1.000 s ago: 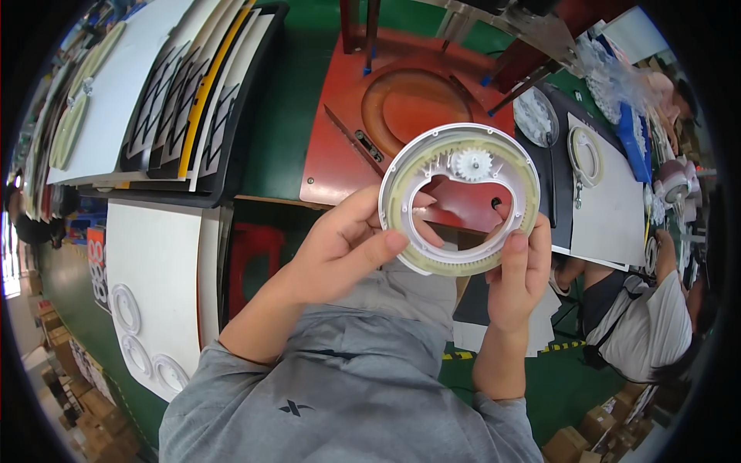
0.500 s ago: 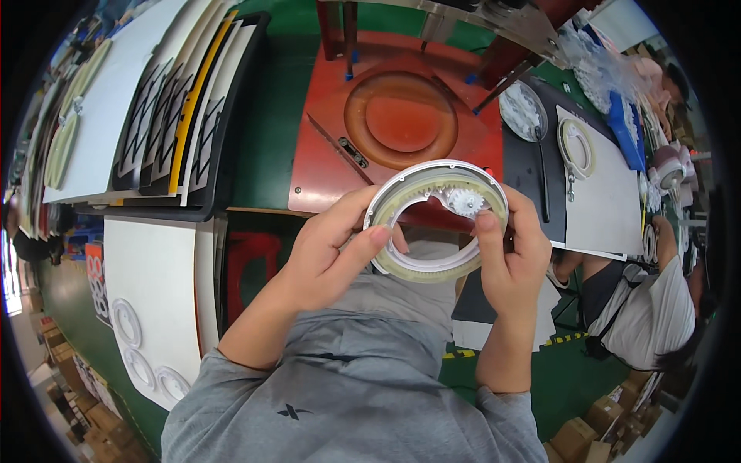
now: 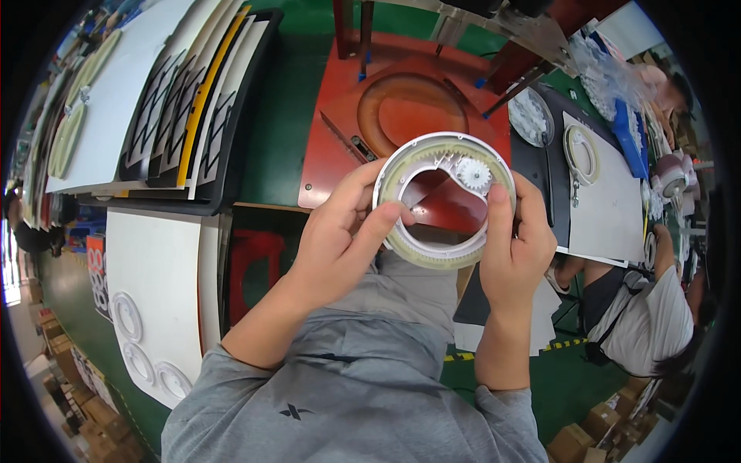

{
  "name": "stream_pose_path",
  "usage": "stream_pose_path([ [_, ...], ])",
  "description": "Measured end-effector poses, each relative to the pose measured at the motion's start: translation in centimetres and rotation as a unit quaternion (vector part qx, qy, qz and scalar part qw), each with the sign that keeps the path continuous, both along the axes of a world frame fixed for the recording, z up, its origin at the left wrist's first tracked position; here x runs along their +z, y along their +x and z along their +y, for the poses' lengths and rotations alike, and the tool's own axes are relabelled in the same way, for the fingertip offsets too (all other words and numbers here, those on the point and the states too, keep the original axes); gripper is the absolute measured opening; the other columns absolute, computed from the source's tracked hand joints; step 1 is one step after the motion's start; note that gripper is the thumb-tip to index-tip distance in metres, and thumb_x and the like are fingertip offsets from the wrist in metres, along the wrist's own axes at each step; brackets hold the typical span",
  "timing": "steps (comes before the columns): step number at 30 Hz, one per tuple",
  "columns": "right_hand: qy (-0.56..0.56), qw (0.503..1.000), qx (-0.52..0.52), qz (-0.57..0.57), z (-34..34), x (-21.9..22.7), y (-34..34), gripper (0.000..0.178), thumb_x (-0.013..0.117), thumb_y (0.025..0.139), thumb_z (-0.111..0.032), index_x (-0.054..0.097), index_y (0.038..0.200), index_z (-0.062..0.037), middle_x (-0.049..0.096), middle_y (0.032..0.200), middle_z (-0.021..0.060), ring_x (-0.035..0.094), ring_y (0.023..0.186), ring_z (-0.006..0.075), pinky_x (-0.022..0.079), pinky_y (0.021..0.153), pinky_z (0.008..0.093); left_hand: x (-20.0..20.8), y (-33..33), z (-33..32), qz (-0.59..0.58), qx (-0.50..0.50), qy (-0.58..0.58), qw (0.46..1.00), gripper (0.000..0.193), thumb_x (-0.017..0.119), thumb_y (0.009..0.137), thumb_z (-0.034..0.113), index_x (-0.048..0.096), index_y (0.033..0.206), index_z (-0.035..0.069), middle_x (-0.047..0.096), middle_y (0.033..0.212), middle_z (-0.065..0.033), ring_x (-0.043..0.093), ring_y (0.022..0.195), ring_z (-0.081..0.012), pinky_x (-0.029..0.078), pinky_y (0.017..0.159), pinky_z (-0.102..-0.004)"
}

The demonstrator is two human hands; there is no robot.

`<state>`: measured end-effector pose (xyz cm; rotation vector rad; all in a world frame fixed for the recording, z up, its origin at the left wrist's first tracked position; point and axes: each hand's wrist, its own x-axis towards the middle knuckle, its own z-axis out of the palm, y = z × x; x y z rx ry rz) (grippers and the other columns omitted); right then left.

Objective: Assembling circular ring components using a manual press and applying glue or lubricant with a brush.

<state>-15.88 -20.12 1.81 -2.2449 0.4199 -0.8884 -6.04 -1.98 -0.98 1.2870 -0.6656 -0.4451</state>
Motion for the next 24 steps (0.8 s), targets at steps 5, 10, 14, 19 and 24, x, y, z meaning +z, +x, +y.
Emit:
stream_pose_path([
  [5, -0.007, 0.999, -0.025, -0.024, 0.2, -0.4, 1.0, 0.024, 0.065, 0.104, -0.015, 0.07, 0.118, 0.0044, 0.073, 0.087, 0.0063, 0.06, 0.074, 0.0061, 0.047, 0.066, 0.0219, 0.6, 0.3, 0.3, 0.033, 0.005, 0.064, 0.997, 0.042, 0.054, 0.109, 0.01, 0.044, 0.147, -0.005, 0.07, 0.103, -0.0063, 0.064, 0.088, -0.0065, 0.05, 0.069, -0.0209],
  [10, -0.028, 0.999, -0.026, 0.011, 0.0, 0.6, 2.2, 0.018, 0.071, 0.097, -0.012, 0.072, 0.109, 0.0015, 0.071, 0.086, 0.0121, 0.064, 0.067, 0.0217, 0.05, 0.061, 0.0317, 0.7, 1.3, -0.1, 0.032, 0.05, 0.075, 0.995, 0.039, 0.056, 0.108, 0.01, 0.047, 0.143, -0.004, 0.069, 0.094, -0.0035, 0.06, 0.076, -0.004, 0.047, 0.062, -0.0202],
  [14, -0.074, 0.997, -0.009, -0.001, -0.7, 0.9, 4.0, 0.018, 0.073, 0.095, -0.013, 0.072, 0.107, 0.0006, 0.066, 0.085, 0.0116, 0.06, 0.067, 0.0246, 0.048, 0.061, 0.0351, 1.3, 2.6, -0.7, 0.042, 0.108, 0.07, 0.991, 0.03, 0.058, 0.107, 0.01, 0.052, 0.132, -0.005, 0.066, 0.087, -0.0019, 0.059, 0.071, -0.0039, 0.047, 0.06, -0.0214],
  [19, -0.084, 0.996, -0.002, -0.005, -1.0, 0.5, 6.9, 0.02, 0.073, 0.095, -0.014, 0.072, 0.108, 0.0006, 0.064, 0.099, 0.0139, 0.064, 0.076, 0.0281, 0.052, 0.069, 0.0396, 2.1, 5.5, -1.7, 0.002, 0.167, 0.13, 0.977, 0.029, 0.06, 0.105, 0.018, 0.059, 0.121, -0.007, 0.068, 0.075, -0.0082, 0.061, 0.056, -0.0085, 0.049, 0.051, -0.0267],
  [24, -0.166, 0.972, 0.164, 0.022, -0.2, 0.9, 5.5, 0.028, 0.079, 0.086, -0.019, 0.073, 0.111, -0.0099, 0.064, 0.109, 0.0085, 0.058, 0.113, 0.0307, 0.044, 0.093, 0.0431, 2.8, 7.3, -1.8, -0.007, 0.176, 0.172, 0.969, 0.029, 0.063, 0.102, 0.018, 0.062, 0.117, -0.006, 0.07, 0.077, -0.0098, 0.065, 0.054, -0.014, 0.051, 0.05, -0.03],
])
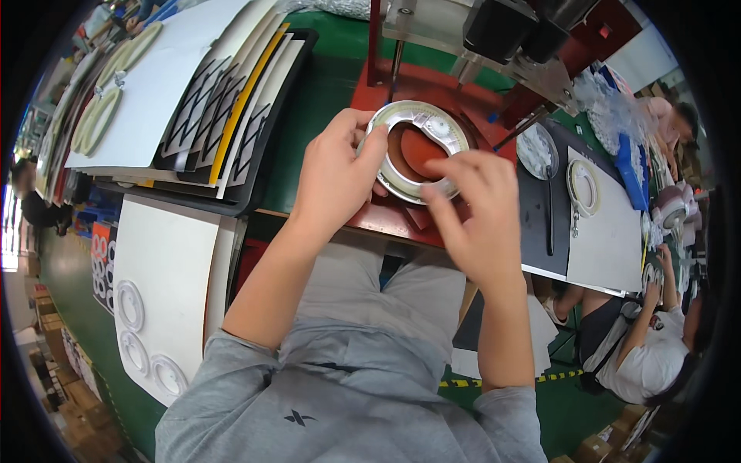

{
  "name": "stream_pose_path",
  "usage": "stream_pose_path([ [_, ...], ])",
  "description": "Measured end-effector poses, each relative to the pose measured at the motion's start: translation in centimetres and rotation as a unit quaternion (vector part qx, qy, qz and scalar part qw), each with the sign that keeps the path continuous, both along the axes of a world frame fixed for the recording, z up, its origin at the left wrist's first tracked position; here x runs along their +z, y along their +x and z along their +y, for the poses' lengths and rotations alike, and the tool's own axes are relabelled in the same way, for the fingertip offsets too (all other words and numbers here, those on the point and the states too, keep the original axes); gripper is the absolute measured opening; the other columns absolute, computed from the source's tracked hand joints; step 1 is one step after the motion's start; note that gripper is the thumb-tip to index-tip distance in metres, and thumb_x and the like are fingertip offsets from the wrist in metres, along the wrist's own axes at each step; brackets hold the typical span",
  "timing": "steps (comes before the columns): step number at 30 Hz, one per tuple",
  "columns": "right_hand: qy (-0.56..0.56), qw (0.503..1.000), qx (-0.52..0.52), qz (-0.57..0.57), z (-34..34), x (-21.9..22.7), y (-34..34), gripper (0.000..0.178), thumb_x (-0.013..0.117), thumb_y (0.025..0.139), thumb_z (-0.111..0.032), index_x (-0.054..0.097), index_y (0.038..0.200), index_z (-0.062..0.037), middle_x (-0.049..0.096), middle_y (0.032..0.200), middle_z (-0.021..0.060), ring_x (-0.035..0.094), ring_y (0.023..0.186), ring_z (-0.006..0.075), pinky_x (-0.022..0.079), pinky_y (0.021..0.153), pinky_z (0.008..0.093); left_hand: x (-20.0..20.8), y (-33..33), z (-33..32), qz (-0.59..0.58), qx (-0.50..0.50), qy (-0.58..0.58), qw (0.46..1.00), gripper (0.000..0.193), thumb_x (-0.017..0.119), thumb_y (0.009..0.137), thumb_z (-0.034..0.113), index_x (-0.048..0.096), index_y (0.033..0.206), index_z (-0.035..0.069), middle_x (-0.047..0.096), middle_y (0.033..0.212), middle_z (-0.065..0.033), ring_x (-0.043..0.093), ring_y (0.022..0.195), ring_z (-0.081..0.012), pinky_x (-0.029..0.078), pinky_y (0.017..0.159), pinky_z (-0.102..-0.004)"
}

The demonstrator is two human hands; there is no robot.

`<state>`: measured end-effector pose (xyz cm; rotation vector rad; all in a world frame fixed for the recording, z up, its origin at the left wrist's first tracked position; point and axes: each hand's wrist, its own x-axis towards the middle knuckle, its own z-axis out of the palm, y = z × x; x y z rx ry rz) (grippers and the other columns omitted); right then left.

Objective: Assembling circular ring components using a manual press and applying glue or lubricant with a brush.

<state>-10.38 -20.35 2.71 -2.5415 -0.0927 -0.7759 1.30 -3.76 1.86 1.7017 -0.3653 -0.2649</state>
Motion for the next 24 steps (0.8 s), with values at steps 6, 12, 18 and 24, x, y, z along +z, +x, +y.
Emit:
stream_pose_path([
  [6, -0.012, 1.0, 0.008, 0.025, 0.6, -1.4, 0.9, 0.029, 0.08, 0.085, -0.02, 0.075, 0.112, -0.0112, 0.065, 0.109, 0.003, 0.055, 0.112, 0.0272, 0.036, 0.102, 0.0444, -0.5, 1.5, -1.0, -0.128, 0.038, 0.072, 0.988, 0.022, 0.067, 0.097, 0.017, 0.069, 0.104, -0.004, 0.069, 0.091, -0.0187, 0.071, 0.073, -0.0277, 0.055, 0.062, -0.0358],
  [12, -0.02, 0.999, -0.038, -0.002, 0.4, -2.3, 1.3, 0.029, 0.08, 0.084, -0.018, 0.075, 0.111, -0.0106, 0.065, 0.109, 0.0038, 0.057, 0.11, 0.0266, 0.035, 0.105, 0.0456, -0.7, 1.3, -2.1, -0.259, 0.065, 0.158, 0.951, 0.027, 0.072, 0.092, 0.023, 0.07, 0.104, -0.001, 0.066, 0.1, -0.0239, 0.067, 0.089, -0.0428, 0.055, 0.083, -0.0473],
  [18, 0.014, 1.0, -0.01, 0.012, 0.8, -1.8, 1.5, 0.028, 0.081, 0.083, -0.017, 0.076, 0.109, -0.0088, 0.063, 0.104, 0.0049, 0.058, 0.106, 0.0274, 0.034, 0.11, 0.0479, -0.7, 1.7, -2.3, -0.275, 0.036, 0.197, 0.94, 0.025, 0.072, 0.091, 0.02, 0.068, 0.102, -0.002, 0.065, 0.101, -0.0251, 0.067, 0.089, -0.0429, 0.055, 0.082, -0.0475],
  [24, 0.045, 0.999, -0.015, -0.023, 0.8, -2.5, 1.6, 0.023, 0.081, 0.082, -0.015, 0.077, 0.103, -0.0077, 0.061, 0.1, 0.0057, 0.058, 0.103, 0.0276, 0.036, 0.112, 0.0525, -0.7, 1.3, -2.3, -0.258, 0.047, 0.194, 0.945, 0.025, 0.072, 0.092, 0.021, 0.068, 0.103, -0.001, 0.064, 0.099, -0.0244, 0.067, 0.088, -0.0421, 0.055, 0.08, -0.0468],
])
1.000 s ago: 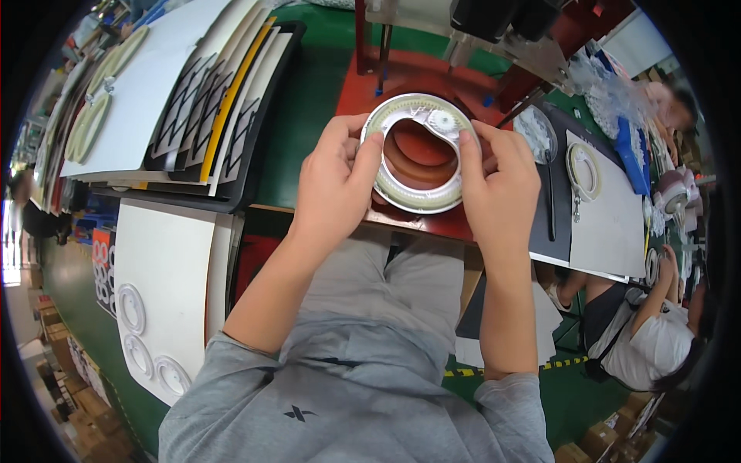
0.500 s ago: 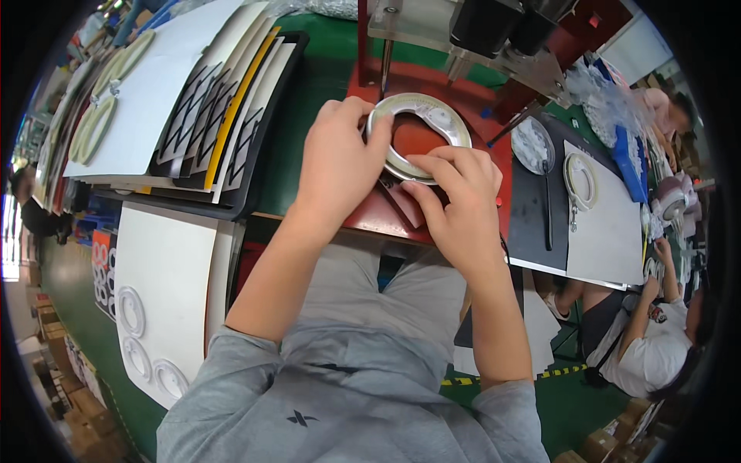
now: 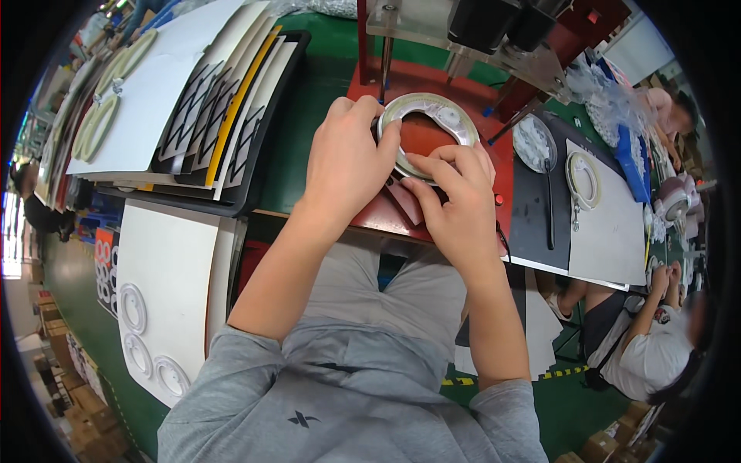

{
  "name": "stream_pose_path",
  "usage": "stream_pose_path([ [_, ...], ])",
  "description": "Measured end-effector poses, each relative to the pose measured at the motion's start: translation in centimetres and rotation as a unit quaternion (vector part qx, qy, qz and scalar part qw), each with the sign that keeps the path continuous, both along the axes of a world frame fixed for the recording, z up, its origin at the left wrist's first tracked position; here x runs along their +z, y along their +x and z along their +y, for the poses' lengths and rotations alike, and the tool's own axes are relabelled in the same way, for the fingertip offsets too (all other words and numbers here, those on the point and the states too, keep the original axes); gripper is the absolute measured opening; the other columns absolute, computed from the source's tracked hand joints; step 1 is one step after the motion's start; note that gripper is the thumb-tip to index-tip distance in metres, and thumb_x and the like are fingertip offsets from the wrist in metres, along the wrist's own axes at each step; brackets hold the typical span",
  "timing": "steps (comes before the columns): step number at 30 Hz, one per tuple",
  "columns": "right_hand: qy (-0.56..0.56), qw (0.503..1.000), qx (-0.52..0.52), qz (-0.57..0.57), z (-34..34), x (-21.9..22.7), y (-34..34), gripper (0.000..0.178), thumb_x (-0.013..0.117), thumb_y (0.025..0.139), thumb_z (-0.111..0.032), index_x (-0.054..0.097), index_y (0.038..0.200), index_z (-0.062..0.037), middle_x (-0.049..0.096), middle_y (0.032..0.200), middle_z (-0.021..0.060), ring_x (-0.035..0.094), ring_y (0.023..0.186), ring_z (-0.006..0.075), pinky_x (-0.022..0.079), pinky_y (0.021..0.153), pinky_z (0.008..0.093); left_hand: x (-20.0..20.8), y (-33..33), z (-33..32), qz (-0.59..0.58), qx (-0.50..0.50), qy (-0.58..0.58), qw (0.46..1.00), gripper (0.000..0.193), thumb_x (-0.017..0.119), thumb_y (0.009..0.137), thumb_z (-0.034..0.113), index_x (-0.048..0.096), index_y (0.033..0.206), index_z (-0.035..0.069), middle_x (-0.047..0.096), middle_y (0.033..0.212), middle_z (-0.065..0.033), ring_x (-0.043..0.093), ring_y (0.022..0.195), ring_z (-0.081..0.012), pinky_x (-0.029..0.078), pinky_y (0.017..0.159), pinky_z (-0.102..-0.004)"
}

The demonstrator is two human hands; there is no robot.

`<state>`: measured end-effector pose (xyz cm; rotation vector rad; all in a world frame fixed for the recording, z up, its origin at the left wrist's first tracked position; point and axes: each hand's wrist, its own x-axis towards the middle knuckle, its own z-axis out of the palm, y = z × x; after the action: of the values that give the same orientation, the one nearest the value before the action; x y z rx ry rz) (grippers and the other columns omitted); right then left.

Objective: Assembling circular ring components using a manual press and applying glue or lubricant with a brush.

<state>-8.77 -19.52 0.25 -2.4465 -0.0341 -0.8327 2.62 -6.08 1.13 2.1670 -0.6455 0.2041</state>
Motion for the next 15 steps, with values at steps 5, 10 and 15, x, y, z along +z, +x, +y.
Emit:
stream_pose_path([
  [5, 0.017, 1.0, 0.011, -0.017, -0.3, -0.3, -0.2, 0.021, 0.081, 0.083, -0.013, 0.077, 0.102, -0.007, 0.061, 0.098, 0.0057, 0.059, 0.102, 0.0285, 0.036, 0.115, 0.0549, 0.0, -0.9, 0.1, -0.021, 0.007, -0.007, 1.0, 0.026, 0.073, 0.093, 0.023, 0.066, 0.103, 0.0, 0.063, 0.099, -0.0215, 0.067, 0.085, -0.0394, 0.055, 0.077, -0.0456],
  [10, 0.037, 0.997, 0.053, 0.038, -1.3, 0.4, -0.4, 0.018, 0.079, 0.084, -0.009, 0.077, 0.102, -0.0077, 0.061, 0.098, 0.0054, 0.06, 0.1, 0.0286, 0.034, 0.118, 0.0563, -0.3, -1.8, 0.5, -0.028, 0.018, -0.011, 0.999, 0.023, 0.077, 0.09, 0.019, 0.065, 0.098, 0.0, 0.062, 0.094, -0.0155, 0.064, 0.073, -0.0276, 0.053, 0.07, -0.0386],
  [15, 0.054, 0.989, 0.108, 0.091, -3.0, 1.5, -0.3, 0.013, 0.076, 0.087, -0.007, 0.074, 0.099, -0.0058, 0.063, 0.097, 0.0058, 0.063, 0.101, 0.028, 0.028, 0.123, 0.056, 0.0, -2.2, 1.0, 0.001, 0.009, -0.017, 1.0, 0.023, 0.077, 0.089, 0.016, 0.062, 0.097, 0.0, 0.062, 0.096, -0.0173, 0.066, 0.077, -0.0308, 0.054, 0.073, -0.0408],
])
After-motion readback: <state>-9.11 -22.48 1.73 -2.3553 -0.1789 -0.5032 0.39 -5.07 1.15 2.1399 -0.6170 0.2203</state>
